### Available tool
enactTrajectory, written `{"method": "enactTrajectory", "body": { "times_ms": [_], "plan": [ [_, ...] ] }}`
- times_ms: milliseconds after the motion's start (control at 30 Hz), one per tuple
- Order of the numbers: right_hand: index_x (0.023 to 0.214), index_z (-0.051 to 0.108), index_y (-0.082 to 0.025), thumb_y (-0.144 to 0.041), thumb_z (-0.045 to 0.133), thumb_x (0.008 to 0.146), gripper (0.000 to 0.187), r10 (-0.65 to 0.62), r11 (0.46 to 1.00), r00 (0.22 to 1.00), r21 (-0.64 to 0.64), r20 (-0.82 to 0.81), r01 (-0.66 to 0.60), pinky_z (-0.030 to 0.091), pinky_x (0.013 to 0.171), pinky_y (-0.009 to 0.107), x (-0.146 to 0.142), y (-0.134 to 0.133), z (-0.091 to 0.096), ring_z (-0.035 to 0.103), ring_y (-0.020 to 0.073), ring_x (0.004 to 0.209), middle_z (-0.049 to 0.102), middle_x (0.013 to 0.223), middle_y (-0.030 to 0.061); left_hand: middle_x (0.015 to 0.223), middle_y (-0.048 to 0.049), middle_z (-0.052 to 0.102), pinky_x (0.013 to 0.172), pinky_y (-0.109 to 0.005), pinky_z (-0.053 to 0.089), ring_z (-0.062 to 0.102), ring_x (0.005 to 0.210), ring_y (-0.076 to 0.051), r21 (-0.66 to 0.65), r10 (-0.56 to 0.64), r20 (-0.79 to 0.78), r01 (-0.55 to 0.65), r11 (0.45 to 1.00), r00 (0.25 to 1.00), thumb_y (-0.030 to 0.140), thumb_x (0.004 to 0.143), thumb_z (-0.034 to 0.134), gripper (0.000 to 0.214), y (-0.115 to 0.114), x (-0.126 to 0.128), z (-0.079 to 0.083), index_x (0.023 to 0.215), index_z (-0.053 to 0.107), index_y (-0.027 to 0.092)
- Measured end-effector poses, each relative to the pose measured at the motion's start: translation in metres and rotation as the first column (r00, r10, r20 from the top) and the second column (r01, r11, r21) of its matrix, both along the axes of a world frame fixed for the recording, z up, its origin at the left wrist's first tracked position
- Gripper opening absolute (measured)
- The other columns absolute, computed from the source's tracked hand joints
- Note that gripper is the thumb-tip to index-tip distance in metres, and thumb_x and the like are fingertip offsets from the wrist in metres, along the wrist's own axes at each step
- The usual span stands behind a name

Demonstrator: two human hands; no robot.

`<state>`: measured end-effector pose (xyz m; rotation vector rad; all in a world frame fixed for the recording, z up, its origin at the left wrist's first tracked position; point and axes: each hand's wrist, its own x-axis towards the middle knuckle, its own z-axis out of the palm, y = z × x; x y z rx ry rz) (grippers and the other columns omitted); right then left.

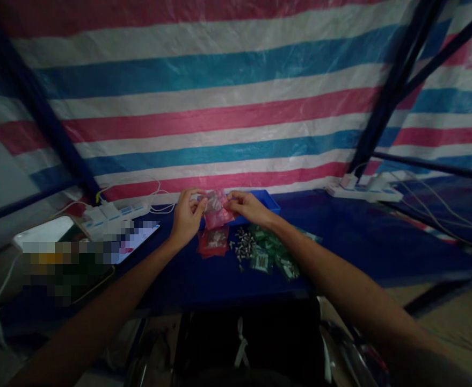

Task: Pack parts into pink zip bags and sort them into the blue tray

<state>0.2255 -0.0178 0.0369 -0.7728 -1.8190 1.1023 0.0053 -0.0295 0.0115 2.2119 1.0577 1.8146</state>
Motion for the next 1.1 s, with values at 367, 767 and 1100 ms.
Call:
{"method": "enactTrajectory", "body": {
  "times_ms": [367, 767, 1100],
  "plan": [
    [0.097, 0.057, -0.024, -0.034, 0.076, 0.082, 0.026, -0.041, 0.999, 0.995, -0.012, -0.086, 0.041, 0.052, 0.062, 0.032, 0.0008, 0.0046, -0.0005, 0.056, 0.0133, 0.064, 0.065, 0.083, 0.0004, 0.135, -0.0081, 0.058, 0.116, -0.051, 0.048, 0.055, 0.132, -0.025, 0.137, 0.008, -0.195, 0.019, 0.99, 0.981, 0.008, 0.103, 0.041, 0.035, -0.0081, 0.0002, 0.0087, 0.12, 0.065, 0.026],
    [0.123, 0.056, -0.028, -0.028, 0.073, 0.084, 0.043, -0.065, 0.998, 0.996, 0.018, -0.061, 0.066, 0.05, 0.062, 0.032, 0.0037, -0.0029, 0.0078, 0.054, 0.0145, 0.064, 0.063, 0.08, -0.0015, 0.139, -0.0088, 0.056, 0.118, -0.051, 0.048, 0.055, 0.135, -0.025, 0.159, 0.001, -0.3, 0.049, 0.986, 0.954, 0.002, 0.097, 0.049, 0.049, -0.0072, 0.0004, 0.0081, 0.135, 0.061, 0.029],
    [0.098, 0.067, -0.022, -0.033, 0.055, 0.092, 0.017, -0.043, 0.998, 0.996, -0.039, -0.081, 0.04, 0.053, 0.063, 0.034, 0.0054, 0.0016, 0.008, 0.07, 0.0193, 0.075, 0.074, 0.095, 0.0085, 0.116, -0.0071, 0.075, 0.091, -0.036, 0.059, 0.073, 0.1, -0.02, 0.011, -0.001, -0.276, 0.005, 1.0, 0.961, 0.026, 0.103, 0.061, 0.022, -0.0067, -0.0031, 0.0039, 0.124, 0.064, 0.022]
  ]
}}
